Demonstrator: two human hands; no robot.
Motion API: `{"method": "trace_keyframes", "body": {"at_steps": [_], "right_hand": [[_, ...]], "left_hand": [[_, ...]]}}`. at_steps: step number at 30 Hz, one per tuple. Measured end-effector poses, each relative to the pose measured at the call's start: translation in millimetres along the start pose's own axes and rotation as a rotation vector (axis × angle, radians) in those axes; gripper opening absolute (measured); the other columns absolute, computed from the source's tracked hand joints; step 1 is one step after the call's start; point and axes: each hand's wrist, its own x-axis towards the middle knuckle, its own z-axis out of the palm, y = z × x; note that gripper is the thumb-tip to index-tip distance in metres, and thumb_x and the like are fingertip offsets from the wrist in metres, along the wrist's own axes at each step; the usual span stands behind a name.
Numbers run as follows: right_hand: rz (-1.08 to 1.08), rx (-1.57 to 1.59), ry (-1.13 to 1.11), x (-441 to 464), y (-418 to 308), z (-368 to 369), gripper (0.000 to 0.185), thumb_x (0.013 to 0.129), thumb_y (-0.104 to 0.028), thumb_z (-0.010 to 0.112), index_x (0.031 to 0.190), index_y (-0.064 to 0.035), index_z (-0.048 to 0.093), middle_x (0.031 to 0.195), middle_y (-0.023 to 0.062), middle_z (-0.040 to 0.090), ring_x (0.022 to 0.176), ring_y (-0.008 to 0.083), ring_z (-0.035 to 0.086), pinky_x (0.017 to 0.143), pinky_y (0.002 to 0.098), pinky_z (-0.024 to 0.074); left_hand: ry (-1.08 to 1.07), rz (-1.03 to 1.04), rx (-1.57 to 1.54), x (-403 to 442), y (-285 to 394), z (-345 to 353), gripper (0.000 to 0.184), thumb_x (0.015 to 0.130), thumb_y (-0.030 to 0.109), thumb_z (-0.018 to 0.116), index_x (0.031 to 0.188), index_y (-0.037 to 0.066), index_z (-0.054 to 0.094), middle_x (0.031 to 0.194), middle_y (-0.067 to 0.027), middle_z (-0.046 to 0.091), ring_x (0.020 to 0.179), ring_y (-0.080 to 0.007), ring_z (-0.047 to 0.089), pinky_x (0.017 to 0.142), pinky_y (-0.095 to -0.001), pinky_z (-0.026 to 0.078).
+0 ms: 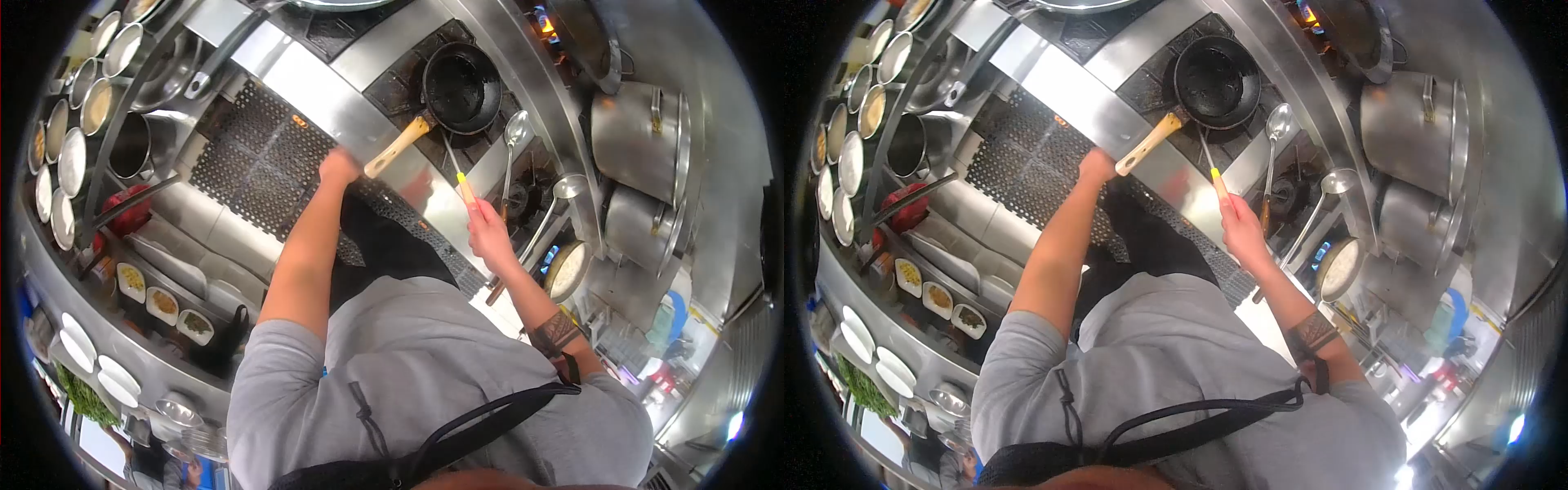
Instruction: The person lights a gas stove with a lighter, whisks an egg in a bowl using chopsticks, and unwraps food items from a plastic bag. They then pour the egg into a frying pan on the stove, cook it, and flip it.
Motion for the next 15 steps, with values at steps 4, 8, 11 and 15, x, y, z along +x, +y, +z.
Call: {"method": "trace_keyframes", "body": {"at_steps": [4, 8, 11, 15], "right_hand": [[0.155, 0.084, -0.079, 16, -36, 9, 0.030, 0.104, -0.039, 0.048, 0.121, -0.0150, 0.053, 0.068, -0.0040, 0.041, 0.045, 0.0041, 0.032, 0.040, 0.0228, 0.0243], [0.200, 0.145, -0.034, 28, -44, 23, 0.027, 0.104, -0.038, 0.047, 0.117, -0.0155, 0.052, 0.067, -0.0033, 0.041, 0.042, 0.0046, 0.030, 0.038, 0.0232, 0.0218], [0.195, 0.168, -0.014, 35, -43, 28, 0.025, 0.104, -0.038, 0.047, 0.115, -0.0159, 0.051, 0.066, -0.0030, 0.041, 0.042, 0.0054, 0.031, 0.037, 0.0237, 0.0220], [0.209, 0.193, -0.014, 36, -42, 35, 0.024, 0.104, -0.038, 0.046, 0.112, -0.0164, 0.049, 0.065, -0.0029, 0.042, 0.041, 0.0068, 0.032, 0.037, 0.0248, 0.0235]], "left_hand": [[0.129, -0.021, -0.181, 13, -6, 10, 0.036, 0.082, 0.030, 0.067, 0.109, 0.007, 0.072, 0.114, -0.0182, 0.070, 0.104, -0.0359, 0.067, 0.090, -0.0417, 0.055], [-0.011, 0.348, -0.024, 85, -47, 54, 0.035, 0.081, 0.028, 0.067, 0.109, 0.006, 0.071, 0.104, -0.0161, 0.073, 0.092, -0.0316, 0.072, 0.081, -0.0417, 0.058], [-0.423, 0.050, -0.376, 63, -32, 11, 0.036, 0.078, 0.025, 0.071, 0.108, 0.005, 0.071, 0.091, -0.0130, 0.072, 0.075, -0.0247, 0.070, 0.070, -0.0406, 0.058], [-0.278, -0.017, -0.767, 30, -33, 1, 0.037, 0.074, 0.016, 0.076, 0.108, 0.003, 0.070, 0.086, -0.0075, 0.069, 0.070, -0.0184, 0.065, 0.064, -0.0362, 0.055]]}}
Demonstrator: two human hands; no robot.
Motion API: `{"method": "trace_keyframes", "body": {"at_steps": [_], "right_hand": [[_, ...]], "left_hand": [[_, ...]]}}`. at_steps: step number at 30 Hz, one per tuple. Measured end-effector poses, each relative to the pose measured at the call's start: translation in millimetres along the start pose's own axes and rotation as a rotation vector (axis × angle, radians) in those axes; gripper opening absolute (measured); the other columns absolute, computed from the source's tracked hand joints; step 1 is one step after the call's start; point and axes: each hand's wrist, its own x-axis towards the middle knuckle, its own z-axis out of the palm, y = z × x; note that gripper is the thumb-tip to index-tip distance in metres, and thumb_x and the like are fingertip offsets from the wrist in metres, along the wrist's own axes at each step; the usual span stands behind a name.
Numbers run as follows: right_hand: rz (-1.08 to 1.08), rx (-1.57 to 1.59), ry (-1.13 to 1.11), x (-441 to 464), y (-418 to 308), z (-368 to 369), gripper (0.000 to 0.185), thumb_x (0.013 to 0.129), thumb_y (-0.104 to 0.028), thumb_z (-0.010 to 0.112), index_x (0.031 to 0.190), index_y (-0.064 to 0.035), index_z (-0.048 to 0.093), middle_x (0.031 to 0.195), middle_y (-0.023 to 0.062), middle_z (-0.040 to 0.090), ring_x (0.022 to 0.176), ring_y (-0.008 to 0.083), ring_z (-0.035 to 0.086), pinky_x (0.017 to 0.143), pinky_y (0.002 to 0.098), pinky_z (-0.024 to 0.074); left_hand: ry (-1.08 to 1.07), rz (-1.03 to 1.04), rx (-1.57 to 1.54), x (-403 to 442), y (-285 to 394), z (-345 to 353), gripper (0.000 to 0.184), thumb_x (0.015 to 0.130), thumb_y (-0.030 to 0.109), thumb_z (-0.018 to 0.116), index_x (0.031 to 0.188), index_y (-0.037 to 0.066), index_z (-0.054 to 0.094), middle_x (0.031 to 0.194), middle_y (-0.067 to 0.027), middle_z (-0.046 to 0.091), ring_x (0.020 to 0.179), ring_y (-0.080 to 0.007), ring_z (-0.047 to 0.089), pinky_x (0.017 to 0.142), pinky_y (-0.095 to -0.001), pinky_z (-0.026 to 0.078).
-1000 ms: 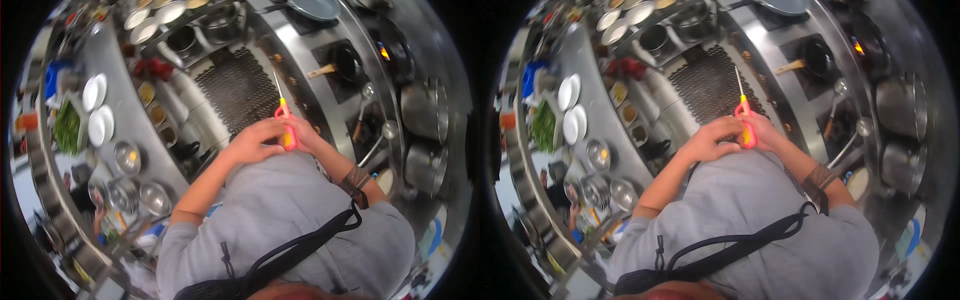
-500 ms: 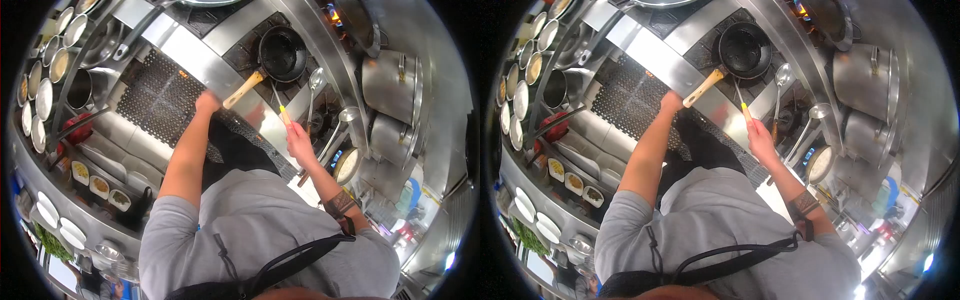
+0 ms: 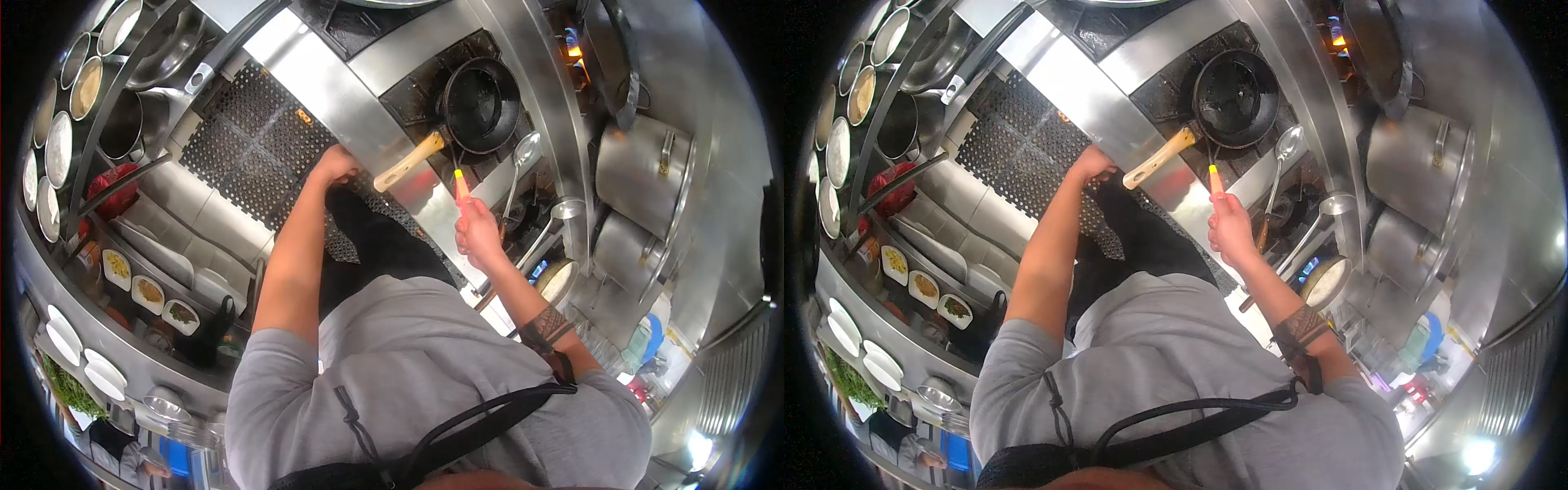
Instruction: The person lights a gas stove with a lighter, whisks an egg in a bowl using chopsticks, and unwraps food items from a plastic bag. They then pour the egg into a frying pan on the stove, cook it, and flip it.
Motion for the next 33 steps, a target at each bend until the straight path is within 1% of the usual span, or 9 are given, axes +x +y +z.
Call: {"method": "trace_keyframes", "body": {"at_steps": [7, 16, 19, 20, 22, 26, 29, 31, 33], "right_hand": [[-0.081, 0.011, -0.057, 6, 14, -4, 0.026, 0.105, -0.040, 0.045, 0.113, -0.0152, 0.048, 0.065, -0.0029, 0.041, 0.041, 0.0078, 0.033, 0.036, 0.0255, 0.0254], [-0.213, -0.055, -0.035, -18, 70, -20, 0.026, 0.106, -0.036, 0.044, 0.122, -0.0153, 0.050, 0.065, -0.0026, 0.042, 0.044, 0.0064, 0.036, 0.039, 0.0232, 0.0275], [-0.514, -0.429, 0.024, -26, 122, -47, 0.034, 0.106, -0.030, 0.048, 0.132, -0.0078, 0.048, 0.072, -0.0052, 0.044, 0.053, 0.0033, 0.039, 0.047, 0.0207, 0.0321], [-0.517, -0.431, 0.026, -33, 128, -53, 0.034, 0.106, -0.030, 0.048, 0.132, -0.0078, 0.048, 0.072, -0.0052, 0.044, 0.053, 0.0033, 0.039, 0.047, 0.0207, 0.0321], [-0.528, -0.567, 0.028, -40, 136, -61, 0.036, 0.103, -0.027, 0.052, 0.134, -0.0071, 0.052, 0.089, 0.0044, 0.063, 0.077, 0.0121, 0.058, 0.072, 0.0281, 0.0478], [-0.495, -0.566, 0.002, -43, 140, -64, 0.036, 0.103, -0.026, 0.053, 0.134, -0.0072, 0.052, 0.094, 0.0064, 0.064, 0.086, 0.0133, 0.059, 0.079, 0.0298, 0.0481], [-0.492, -0.535, -0.045, -46, 139, -62, 0.036, 0.102, -0.024, 0.054, 0.134, -0.0073, 0.052, 0.096, 0.0074, 0.065, 0.086, 0.0135, 0.059, 0.079, 0.0302, 0.0482], [-0.511, -0.551, -0.060, -49, 141, -67, 0.036, 0.102, -0.024, 0.054, 0.134, -0.0070, 0.052, 0.103, 0.0097, 0.066, 0.093, 0.0160, 0.062, 0.085, 0.0307, 0.0482], [-0.602, -0.556, -0.034, -53, 147, -74, 0.037, 0.102, -0.024, 0.054, 0.135, -0.0070, 0.051, 0.107, 0.0113, 0.066, 0.098, 0.0177, 0.062, 0.088, 0.0314, 0.0478]], "left_hand": [[0.043, 0.241, -0.192, 3, -35, -2, 0.036, 0.082, 0.011, 0.073, 0.114, -0.005, 0.064, 0.102, -0.0121, 0.069, 0.090, -0.0187, 0.067, 0.077, -0.0312, 0.055], [0.172, 0.322, -0.267, 10, -52, 8, 0.050, 0.080, 0.019, 0.077, 0.121, -0.006, 0.064, 0.092, -0.0099, 0.072, 0.077, -0.0166, 0.064, 0.075, -0.0296, 0.051], [0.299, 0.355, -0.126, 4, -48, 14, 0.047, 0.079, 0.018, 0.078, 0.119, -0.004, 0.066, 0.091, -0.0096, 0.072, 0.079, -0.0155, 0.065, 0.075, -0.0294, 0.051], [0.298, 0.358, -0.128, 7, -53, 16, 0.047, 0.079, 0.018, 0.078, 0.119, -0.004, 0.066, 0.091, -0.0096, 0.072, 0.079, -0.0155, 0.065, 0.075, -0.0294, 0.051], [0.266, 0.401, -0.326, 15, -61, 19, 0.047, 0.078, 0.017, 0.078, 0.119, -0.005, 0.066, 0.092, -0.0101, 0.072, 0.081, -0.0154, 0.066, 0.076, -0.0297, 0.051], [0.243, 0.391, -0.332, 1, -53, 19, 0.045, 0.079, 0.014, 0.078, 0.117, -0.005, 0.066, 0.093, -0.0103, 0.073, 0.083, -0.0154, 0.066, 0.077, -0.0302, 0.052], [0.519, 0.356, -0.214, -18, -44, 20, 0.036, 0.083, 0.014, 0.073, 0.114, -0.003, 0.068, 0.094, -0.0106, 0.073, 0.082, -0.0180, 0.068, 0.078, -0.0310, 0.052], [0.890, 0.396, -0.197, -69, -14, 16, 0.028, 0.087, 0.016, 0.070, 0.110, 0.000, 0.068, 0.096, -0.0130, 0.072, 0.085, -0.0218, 0.069, 0.080, -0.0316, 0.052], [0.835, 0.559, -0.136, -106, 7, 29, 0.028, 0.087, 0.019, 0.070, 0.109, 0.002, 0.066, 0.096, -0.0146, 0.071, 0.086, -0.0248, 0.069, 0.080, -0.0337, 0.053]]}}
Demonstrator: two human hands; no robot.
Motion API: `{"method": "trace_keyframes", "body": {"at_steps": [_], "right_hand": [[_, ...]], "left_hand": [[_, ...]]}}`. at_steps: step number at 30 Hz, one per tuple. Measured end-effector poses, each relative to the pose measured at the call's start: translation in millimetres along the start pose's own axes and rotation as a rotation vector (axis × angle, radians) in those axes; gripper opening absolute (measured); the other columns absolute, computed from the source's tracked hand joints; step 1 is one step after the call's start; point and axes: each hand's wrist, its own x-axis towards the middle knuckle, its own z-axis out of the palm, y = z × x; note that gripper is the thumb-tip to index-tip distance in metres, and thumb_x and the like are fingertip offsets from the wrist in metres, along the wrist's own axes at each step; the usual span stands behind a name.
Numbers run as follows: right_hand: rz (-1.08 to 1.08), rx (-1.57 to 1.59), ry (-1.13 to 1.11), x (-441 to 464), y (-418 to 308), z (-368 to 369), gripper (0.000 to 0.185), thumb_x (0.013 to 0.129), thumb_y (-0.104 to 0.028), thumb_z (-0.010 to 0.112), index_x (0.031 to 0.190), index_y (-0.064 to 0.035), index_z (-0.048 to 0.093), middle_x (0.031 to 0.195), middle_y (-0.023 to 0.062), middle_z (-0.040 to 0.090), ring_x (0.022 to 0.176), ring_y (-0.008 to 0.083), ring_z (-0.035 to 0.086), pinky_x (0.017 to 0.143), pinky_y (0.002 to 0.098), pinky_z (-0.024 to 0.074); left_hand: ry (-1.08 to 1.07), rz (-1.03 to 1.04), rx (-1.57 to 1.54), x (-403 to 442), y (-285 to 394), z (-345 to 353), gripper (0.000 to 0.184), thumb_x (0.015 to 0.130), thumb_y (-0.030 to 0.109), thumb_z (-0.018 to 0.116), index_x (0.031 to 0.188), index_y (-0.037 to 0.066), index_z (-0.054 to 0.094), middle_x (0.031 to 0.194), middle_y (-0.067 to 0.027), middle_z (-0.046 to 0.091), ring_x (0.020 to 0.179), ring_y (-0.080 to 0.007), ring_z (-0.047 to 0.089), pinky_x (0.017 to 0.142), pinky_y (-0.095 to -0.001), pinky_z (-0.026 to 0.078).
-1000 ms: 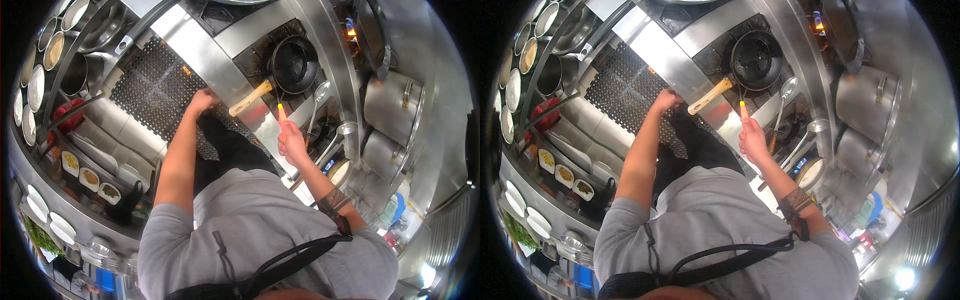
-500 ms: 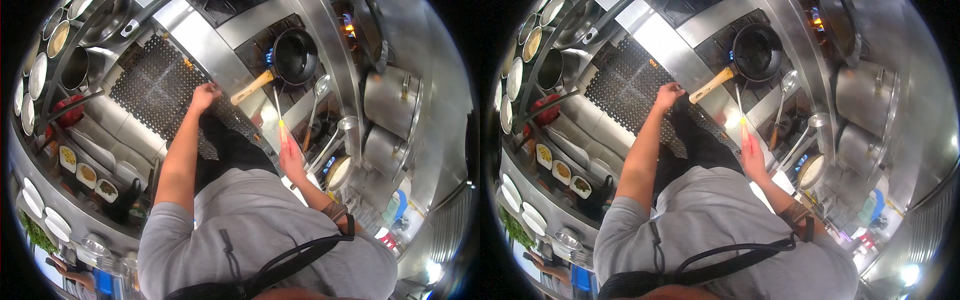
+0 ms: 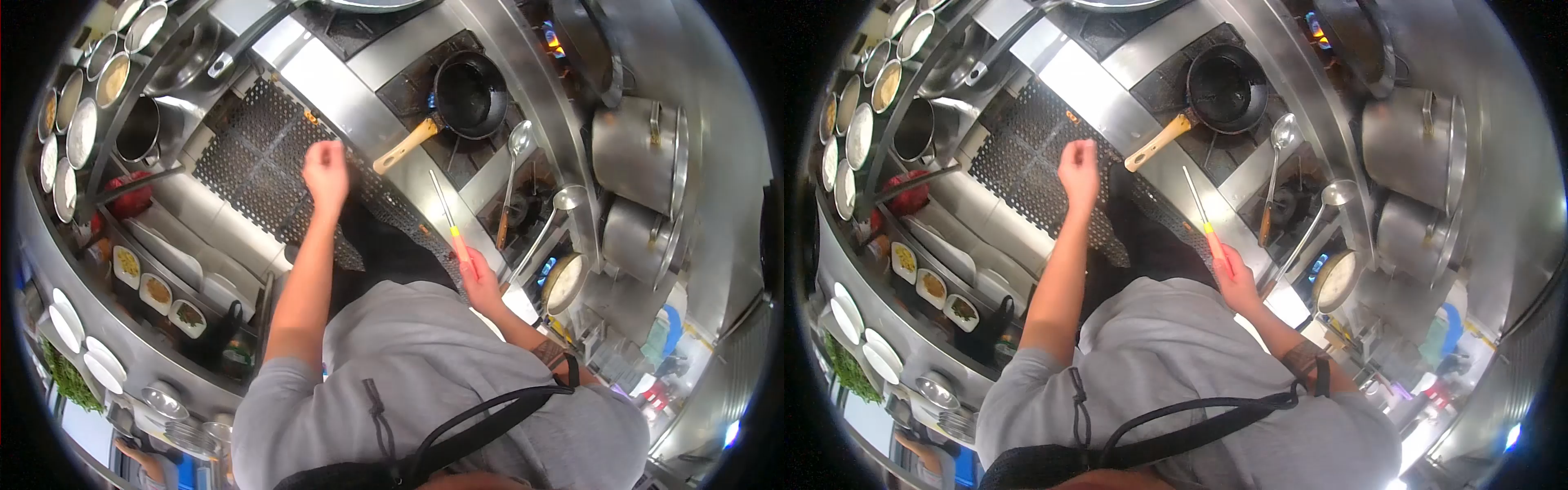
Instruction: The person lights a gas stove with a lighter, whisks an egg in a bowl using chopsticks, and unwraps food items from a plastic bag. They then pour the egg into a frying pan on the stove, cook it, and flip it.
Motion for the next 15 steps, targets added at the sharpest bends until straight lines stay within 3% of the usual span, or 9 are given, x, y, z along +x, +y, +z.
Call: {"method": "trace_keyframes", "body": {"at_steps": [3, 4, 6, 7, 9, 11, 13, 15], "right_hand": [[-0.055, -0.032, 0.059, -13, 12, -7, 0.039, 0.102, -0.025, 0.054, 0.136, -0.0071, 0.050, 0.118, 0.0153, 0.065, 0.109, 0.0232, 0.062, 0.095, 0.0338, 0.0466], [-0.055, -0.038, 0.079, -17, 15, -7, 0.040, 0.102, -0.026, 0.054, 0.137, -0.0072, 0.049, 0.118, 0.0154, 0.065, 0.109, 0.0240, 0.063, 0.095, 0.0343, 0.0467], [-0.052, -0.040, 0.105, -24, 25, -7, 0.040, 0.102, -0.026, 0.054, 0.137, -0.0071, 0.049, 0.119, 0.0156, 0.065, 0.109, 0.0248, 0.063, 0.094, 0.0349, 0.0471], [-0.054, -0.018, 0.122, -28, 33, -5, 0.040, 0.102, -0.026, 0.054, 0.137, -0.0071, 0.049, 0.119, 0.0156, 0.065, 0.109, 0.0248, 0.063, 0.094, 0.0349, 0.0471], [-0.076, 0.032, 0.167, -35, 35, -1, 0.039, 0.103, -0.023, 0.053, 0.136, -0.0044, 0.050, 0.113, 0.0089, 0.065, 0.102, 0.0146, 0.060, 0.092, 0.0294, 0.0464], [-0.097, 0.072, 0.212, -42, 37, 4, 0.038, 0.103, -0.023, 0.053, 0.136, -0.0046, 0.050, 0.113, 0.0086, 0.065, 0.102, 0.0140, 0.059, 0.092, 0.0290, 0.0460], [-0.066, 0.103, 0.186, -48, 47, 10, 0.041, 0.103, -0.027, 0.052, 0.138, -0.0065, 0.050, 0.123, 0.0160, 0.064, 0.114, 0.0275, 0.061, 0.097, 0.0364, 0.0457], [-0.089, 0.114, 0.206, -52, 45, 16, 0.042, 0.103, -0.027, 0.053, 0.138, -0.0055, 0.050, 0.125, 0.0165, 0.063, 0.115, 0.0278, 0.061, 0.098, 0.0367, 0.0452]], "left_hand": [[-0.231, 0.541, 0.178, -34, 88, 1, 0.031, 0.085, 0.023, 0.071, 0.108, 0.003, 0.062, 0.094, -0.0181, 0.069, 0.087, -0.0345, 0.069, 0.077, -0.0422, 0.054], [-0.241, 0.563, 0.187, -39, 98, 10, 0.031, 0.085, 0.023, 0.071, 0.108, 0.003, 0.062, 0.094, -0.0181, 0.069, 0.087, -0.0345, 0.069, 0.077, -0.0422, 0.054], [-0.452, 0.507, 0.533, -38, 104, 27, 0.033, 0.084, 0.020, 0.071, 0.110, 0.002, 0.062, 0.086, -0.0204, 0.067, 0.085, -0.0391, 0.067, 0.079, -0.0459, 0.052], [-0.461, 0.530, 0.545, -33, 99, 35, 0.033, 0.084, 0.020, 0.071, 0.110, 0.002, 0.062, 0.086, -0.0204, 0.067, 0.085, -0.0391, 0.067, 0.079, -0.0459, 0.052], [-0.703, 0.432, 0.477, -22, 85, 48, 0.033, 0.084, 0.016, 0.067, 0.112, 0.000, 0.061, 0.090, -0.0251, 0.066, 0.091, -0.0421, 0.066, 0.081, -0.0453, 0.051], [-0.754, 0.439, 0.429, -14, 77, 46, 0.032, 0.084, 0.014, 0.066, 0.112, 0.000, 0.061, 0.091, -0.0261, 0.066, 0.092, -0.0426, 0.065, 0.081, -0.0454, 0.051], [-0.805, 0.438, 0.382, -13, 75, 47, 0.031, 0.084, 0.012, 0.064, 0.112, 0.000, 0.061, 0.092, -0.0271, 0.066, 0.093, -0.0431, 0.065, 0.082, -0.0455, 0.051], [-0.779, 0.415, 0.306, -20, 75, 50, 0.030, 0.083, 0.010, 0.063, 0.112, 0.001, 0.062, 0.093, -0.0272, 0.066, 0.092, -0.0439, 0.065, 0.082, -0.0459, 0.050]]}}
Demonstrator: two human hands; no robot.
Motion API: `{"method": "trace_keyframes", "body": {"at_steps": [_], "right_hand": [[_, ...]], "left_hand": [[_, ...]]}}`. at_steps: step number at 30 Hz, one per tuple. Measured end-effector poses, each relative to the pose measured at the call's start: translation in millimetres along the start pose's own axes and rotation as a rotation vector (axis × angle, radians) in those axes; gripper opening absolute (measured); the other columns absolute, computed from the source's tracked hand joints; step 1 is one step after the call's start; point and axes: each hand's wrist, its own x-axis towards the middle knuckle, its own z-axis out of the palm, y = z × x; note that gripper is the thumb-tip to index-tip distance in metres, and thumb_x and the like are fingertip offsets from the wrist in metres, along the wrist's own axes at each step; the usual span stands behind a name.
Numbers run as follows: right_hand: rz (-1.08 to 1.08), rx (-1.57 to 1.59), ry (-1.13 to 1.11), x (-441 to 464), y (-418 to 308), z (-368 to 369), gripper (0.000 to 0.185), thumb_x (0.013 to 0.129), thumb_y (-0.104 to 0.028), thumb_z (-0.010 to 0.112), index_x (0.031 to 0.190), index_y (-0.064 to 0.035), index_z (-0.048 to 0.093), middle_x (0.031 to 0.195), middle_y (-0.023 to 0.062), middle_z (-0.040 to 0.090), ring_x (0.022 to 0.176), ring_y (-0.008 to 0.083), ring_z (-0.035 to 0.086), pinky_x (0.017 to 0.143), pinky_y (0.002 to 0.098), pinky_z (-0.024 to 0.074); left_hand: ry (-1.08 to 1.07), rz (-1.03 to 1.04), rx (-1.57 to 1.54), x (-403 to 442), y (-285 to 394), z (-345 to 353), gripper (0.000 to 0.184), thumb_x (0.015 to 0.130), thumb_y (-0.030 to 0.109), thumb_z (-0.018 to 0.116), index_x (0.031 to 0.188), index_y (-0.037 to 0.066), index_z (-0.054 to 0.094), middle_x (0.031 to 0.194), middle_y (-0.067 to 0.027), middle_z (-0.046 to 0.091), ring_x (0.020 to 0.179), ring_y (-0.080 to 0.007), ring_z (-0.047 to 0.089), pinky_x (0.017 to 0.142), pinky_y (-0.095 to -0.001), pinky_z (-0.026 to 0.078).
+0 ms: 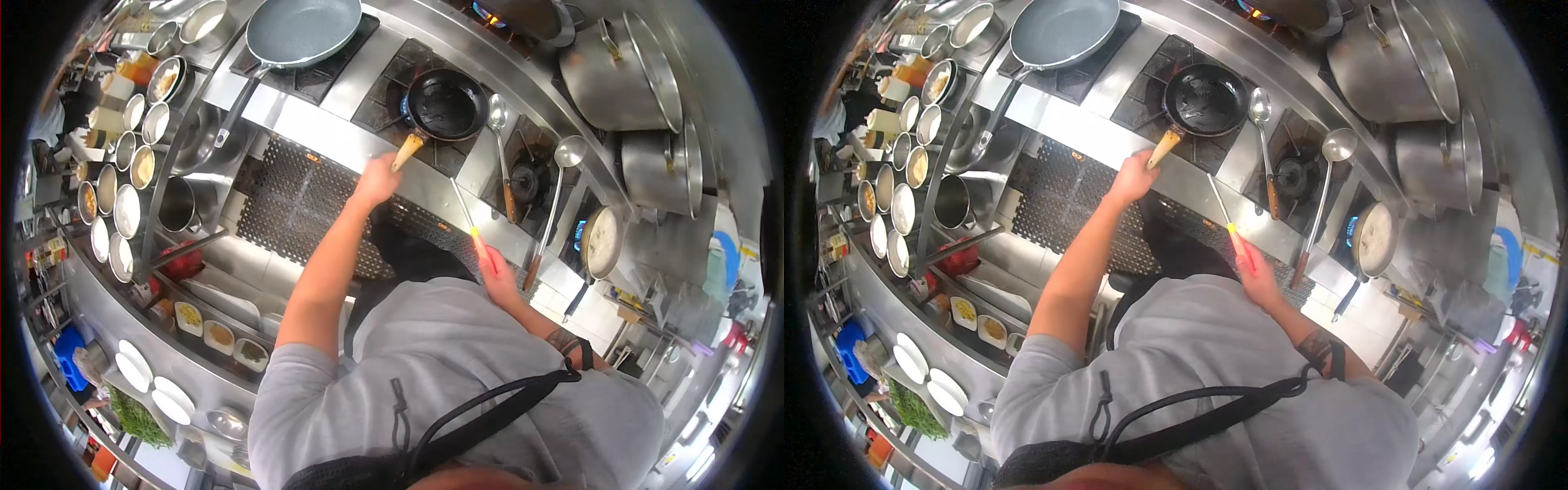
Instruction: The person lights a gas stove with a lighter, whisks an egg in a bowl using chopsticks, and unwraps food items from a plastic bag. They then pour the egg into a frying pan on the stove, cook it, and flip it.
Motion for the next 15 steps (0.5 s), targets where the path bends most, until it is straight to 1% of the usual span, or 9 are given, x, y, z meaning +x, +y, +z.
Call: {"method": "trace_keyframes", "body": {"at_steps": [3, 4, 6, 7, 9, 10, 12, 14, 15], "right_hand": [[-0.056, -0.014, 0.010, -2, 8, 5, 0.044, 0.102, -0.028, 0.053, 0.138, -0.0041, 0.050, 0.127, 0.0174, 0.061, 0.118, 0.0285, 0.059, 0.100, 0.0373, 0.0445], [-0.080, -0.033, 0.010, -2, 12, 7, 0.044, 0.102, -0.029, 0.054, 0.138, -0.0038, 0.050, 0.128, 0.0177, 0.061, 0.119, 0.0289, 0.059, 0.101, 0.0377, 0.0443], [-0.086, -0.012, 0.013, -5, 11, 7, 0.045, 0.101, -0.030, 0.054, 0.138, -0.0040, 0.050, 0.128, 0.0177, 0.061, 0.120, 0.0292, 0.059, 0.101, 0.0379, 0.0443], [-0.074, 0.002, 0.013, -7, 11, 6, 0.045, 0.101, -0.030, 0.055, 0.138, -0.0042, 0.051, 0.128, 0.0178, 0.061, 0.120, 0.0295, 0.059, 0.101, 0.0382, 0.0443], [-0.105, -0.005, 0.026, -10, 11, 6, 0.045, 0.101, -0.031, 0.055, 0.138, -0.0044, 0.051, 0.127, 0.0178, 0.061, 0.120, 0.0300, 0.059, 0.101, 0.0385, 0.0444], [-0.122, -0.014, 0.026, -12, 11, 7, 0.045, 0.101, -0.031, 0.054, 0.138, -0.0046, 0.051, 0.127, 0.0178, 0.062, 0.119, 0.0304, 0.059, 0.101, 0.0388, 0.0445], [-0.155, -0.008, 0.035, -18, 7, 4, 0.044, 0.101, -0.029, 0.054, 0.137, -0.0035, 0.050, 0.126, 0.0175, 0.062, 0.119, 0.0291, 0.059, 0.101, 0.0383, 0.0446], [-0.207, 0.012, 0.008, -19, -8, 8, 0.043, 0.102, -0.025, 0.052, 0.137, -0.0012, 0.050, 0.126, 0.0170, 0.062, 0.118, 0.0264, 0.059, 0.100, 0.0374, 0.0449], [-0.280, 0.017, 0.039, -19, -13, 12, 0.042, 0.103, -0.024, 0.051, 0.137, -0.0003, 0.050, 0.127, 0.0159, 0.061, 0.117, 0.0252, 0.059, 0.099, 0.0369, 0.0451]], "left_hand": [[0.032, 0.007, 0.018, 1, 3, 14, 0.032, 0.082, 0.010, 0.063, 0.113, 0.001, 0.062, 0.094, -0.0269, 0.066, 0.093, -0.0443, 0.064, 0.083, -0.0460, 0.050], [0.062, 0.011, 0.063, 1, 4, 19, 0.033, 0.082, 0.009, 0.061, 0.114, 0.000, 0.062, 0.096, -0.0278, 0.066, 0.095, -0.0453, 0.064, 0.083, -0.0476, 0.050], [0.121, 0.039, 0.099, -1, 10, 27, 0.021, 0.083, 0.006, 0.060, 0.102, -0.002, 0.059, 0.094, -0.0308, 0.065, 0.096, -0.0483, 0.062, 0.085, -0.0528, 0.049], [0.132, 0.055, 0.108, -2, 12, 30, 0.021, 0.083, 0.006, 0.060, 0.102, -0.002, 0.059, 0.094, -0.0308, 0.065, 0.096, -0.0483, 0.062, 0.085, -0.0528, 0.049], [0.135, -0.007, 0.136, -4, 13, 40, 0.021, 0.082, 0.006, 0.061, 0.101, -0.002, 0.057, 0.095, -0.0322, 0.064, 0.095, -0.0496, 0.061, 0.084, -0.0546, 0.049], [0.153, 0.008, 0.142, -4, 13, 44, 0.021, 0.082, 0.006, 0.061, 0.101, -0.002, 0.057, 0.095, -0.0322, 0.064, 0.095, -0.0496, 0.061, 0.084, -0.0546, 0.049], [0.171, -0.060, 0.087, -6, 18, 47, 0.023, 0.083, 0.008, 0.063, 0.102, -0.002, 0.055, 0.091, -0.0311, 0.065, 0.093, -0.0491, 0.063, 0.082, -0.0548, 0.050], [0.103, -0.161, 0.009, -20, 38, 37, 0.031, 0.084, 0.013, 0.066, 0.108, -0.004, 0.054, 0.104, -0.0330, 0.063, 0.101, -0.0483, 0.061, 0.086, -0.0537, 0.049], [0.272, -0.042, 0.066, -20, 23, 52, 0.038, 0.085, 0.017, 0.067, 0.112, -0.005, 0.053, 0.112, -0.0336, 0.059, 0.106, -0.0480, 0.059, 0.090, -0.0527, 0.048]]}}
